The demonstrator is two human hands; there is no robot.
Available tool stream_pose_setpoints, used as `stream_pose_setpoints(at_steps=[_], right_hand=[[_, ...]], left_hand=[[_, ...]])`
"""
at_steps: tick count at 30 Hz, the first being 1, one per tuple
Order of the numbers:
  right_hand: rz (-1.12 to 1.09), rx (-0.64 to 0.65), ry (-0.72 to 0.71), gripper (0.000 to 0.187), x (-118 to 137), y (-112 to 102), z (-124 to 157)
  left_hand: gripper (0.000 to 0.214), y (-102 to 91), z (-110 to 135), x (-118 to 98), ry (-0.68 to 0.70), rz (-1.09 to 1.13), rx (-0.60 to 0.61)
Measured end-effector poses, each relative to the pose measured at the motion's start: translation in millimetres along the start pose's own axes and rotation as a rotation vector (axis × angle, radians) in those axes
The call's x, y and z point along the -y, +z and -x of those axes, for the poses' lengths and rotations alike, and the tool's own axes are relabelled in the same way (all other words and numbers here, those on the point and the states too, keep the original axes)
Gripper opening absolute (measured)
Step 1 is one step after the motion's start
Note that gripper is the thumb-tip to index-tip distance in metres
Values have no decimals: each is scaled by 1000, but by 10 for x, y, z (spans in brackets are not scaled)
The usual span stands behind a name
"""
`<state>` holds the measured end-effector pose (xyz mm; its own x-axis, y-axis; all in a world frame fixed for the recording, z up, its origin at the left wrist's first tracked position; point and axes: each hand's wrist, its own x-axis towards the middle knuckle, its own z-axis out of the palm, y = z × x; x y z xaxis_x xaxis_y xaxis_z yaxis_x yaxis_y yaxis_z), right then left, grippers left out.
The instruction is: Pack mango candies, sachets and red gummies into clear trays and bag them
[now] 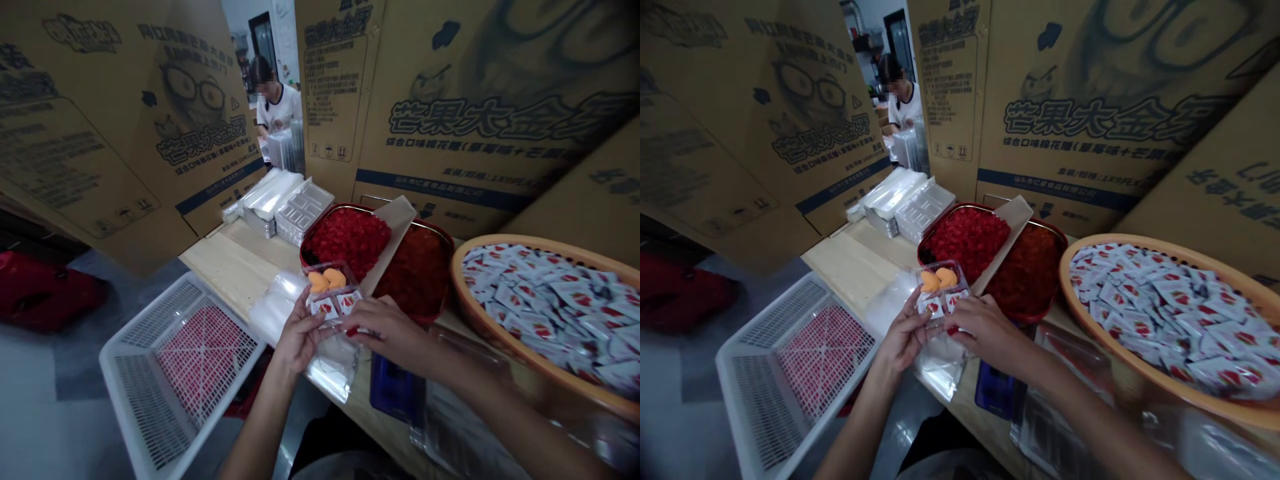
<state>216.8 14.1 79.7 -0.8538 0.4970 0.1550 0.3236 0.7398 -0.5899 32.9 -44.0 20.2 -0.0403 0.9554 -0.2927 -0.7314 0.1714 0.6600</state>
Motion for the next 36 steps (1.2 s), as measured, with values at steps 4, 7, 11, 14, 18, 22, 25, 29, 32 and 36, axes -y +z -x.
stream_pose_setpoints(at_steps=[4, 7, 11, 14, 18, 22, 25, 29, 32, 36], right_hand=[[63, -166, 149, 11, -171, -26, 71], [252, -294, 466, 14, -592, -123, 93], [391, -32, 759, 13, -1048, -145, 120], [306, 42, 770, 6, -1139, -113, 149], [241, 28, 760, 7, -1122, -132, 232], [99, -298, 678, 7, -1016, -202, 307], [-110, -474, 539, 13, -762, -244, 290], [-323, -308, 368, 15, -357, -176, 158], [-357, -244, 313, 10, -232, -1, 46], [-338, -235, 277, 15, -242, 186, -14]], left_hand=[[75, -14, -25, 1, 7, 1, -2], [76, -30, -36, 0, 13, 9, -21], [76, -36, -42, -3, 22, 5, -24], [79, -38, -55, 3, 35, 7, -34], [79, -46, -105, 28, 43, 7, -35], [81, -37, -189, 65, 40, 2, -16], [80, -12, -240, 84, 44, -1, 4], [79, 29, -263, 85, 52, 1, 14], [79, 36, -265, 87, 60, 0, 17], [76, 10, -271, 98, 62, -15, 28]])
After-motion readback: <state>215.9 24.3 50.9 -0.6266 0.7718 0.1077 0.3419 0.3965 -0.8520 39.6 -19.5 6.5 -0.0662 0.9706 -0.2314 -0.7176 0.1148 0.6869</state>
